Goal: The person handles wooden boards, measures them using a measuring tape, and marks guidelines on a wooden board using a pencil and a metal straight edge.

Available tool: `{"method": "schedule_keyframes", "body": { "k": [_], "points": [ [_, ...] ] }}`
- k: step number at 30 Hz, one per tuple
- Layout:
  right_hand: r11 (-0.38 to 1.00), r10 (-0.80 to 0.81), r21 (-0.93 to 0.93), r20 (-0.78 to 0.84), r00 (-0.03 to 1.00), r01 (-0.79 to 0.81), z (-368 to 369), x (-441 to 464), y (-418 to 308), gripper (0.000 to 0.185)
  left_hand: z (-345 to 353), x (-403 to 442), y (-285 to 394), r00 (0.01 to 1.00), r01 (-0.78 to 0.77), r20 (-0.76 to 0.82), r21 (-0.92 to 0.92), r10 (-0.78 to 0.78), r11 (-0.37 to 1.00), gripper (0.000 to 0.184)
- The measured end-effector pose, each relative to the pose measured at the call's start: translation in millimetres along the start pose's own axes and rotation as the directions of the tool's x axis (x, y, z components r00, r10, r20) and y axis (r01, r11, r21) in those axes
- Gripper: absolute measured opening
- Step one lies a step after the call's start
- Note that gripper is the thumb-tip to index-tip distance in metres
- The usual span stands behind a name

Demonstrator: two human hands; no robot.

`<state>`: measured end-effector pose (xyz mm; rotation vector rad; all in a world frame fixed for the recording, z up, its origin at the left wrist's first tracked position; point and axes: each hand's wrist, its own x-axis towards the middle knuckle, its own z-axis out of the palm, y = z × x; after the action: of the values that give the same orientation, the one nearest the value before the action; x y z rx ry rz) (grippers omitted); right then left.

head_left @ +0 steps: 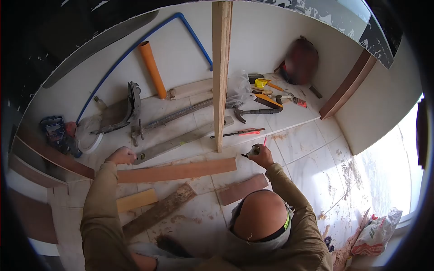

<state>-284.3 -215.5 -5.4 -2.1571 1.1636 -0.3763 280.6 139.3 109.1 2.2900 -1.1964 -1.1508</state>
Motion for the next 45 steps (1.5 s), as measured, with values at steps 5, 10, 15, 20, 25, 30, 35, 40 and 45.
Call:
{"method": "schedule_keyframes", "body": {
  "k": [5,10,15,20,25,30,35,40,45],
  "points": [
    [0.884,-0.202,0.447,0.096,0.975,0.139,-100.6,-72.0,-116.9,0.07,88.8,-27.1,229.8,0.89,-0.426,0.148,-0.067,0.432,0.902,0.033],
    [0.846,-0.53,0.003,0.111,0.841,0.533,-178.6,-112.8,-275.1,0.068,128.7,-73.8,370.3,0.75,-0.481,0.244,-0.437,0.615,0.76,0.059],
    [0.741,-0.667,-0.155,-0.055,0.743,0.654,-185.0,-102.6,-336.1,0.086,111.3,-78.1,384.5,0.647,-0.52,-0.035,-0.75,0.761,0.408,0.057],
    [0.745,-0.47,0.475,-0.124,0.874,0.468,-164.3,-104.3,-350.0,0.106,80.6,-105.4,350.9,0.414,-0.648,-0.228,-0.754,0.881,0.109,0.057],
    [0.738,-0.613,0.34,-0.023,0.79,0.583,-140.2,-98.0,-360.3,0.089,81.0,-117.7,337.9,0.39,-0.858,-0.23,-0.444,0.892,0.26,0.052],
    [0.669,-0.666,0.396,-0.054,0.744,0.629,-118.3,-88.6,-371.9,0.08,76.4,-104.0,304.9,0.364,-0.925,-0.419,-0.263,0.832,0.273,0.043],
    [0.718,-0.695,0.104,0.06,0.717,0.688,-106.1,-85.3,-377.0,0.072,62.2,-97.3,289.5,0.587,-0.684,-0.128,-0.606,0.8,0.405,0.04],
    [0.72,-0.694,0.021,0.005,0.72,0.693,-99.0,-88.4,-374.8,0.071,50.2,-98.3,284.0,0.745,-0.383,-0.022,-0.832,0.667,0.401,0.045],
    [0.82,-0.542,-0.096,0.186,0.82,0.564,-95.7,-78.3,-351.9,0.063,12.4,-51.1,231.1,0.706,-0.35,-0.02,-0.879,0.708,0.324,0.041]
  ]
}}
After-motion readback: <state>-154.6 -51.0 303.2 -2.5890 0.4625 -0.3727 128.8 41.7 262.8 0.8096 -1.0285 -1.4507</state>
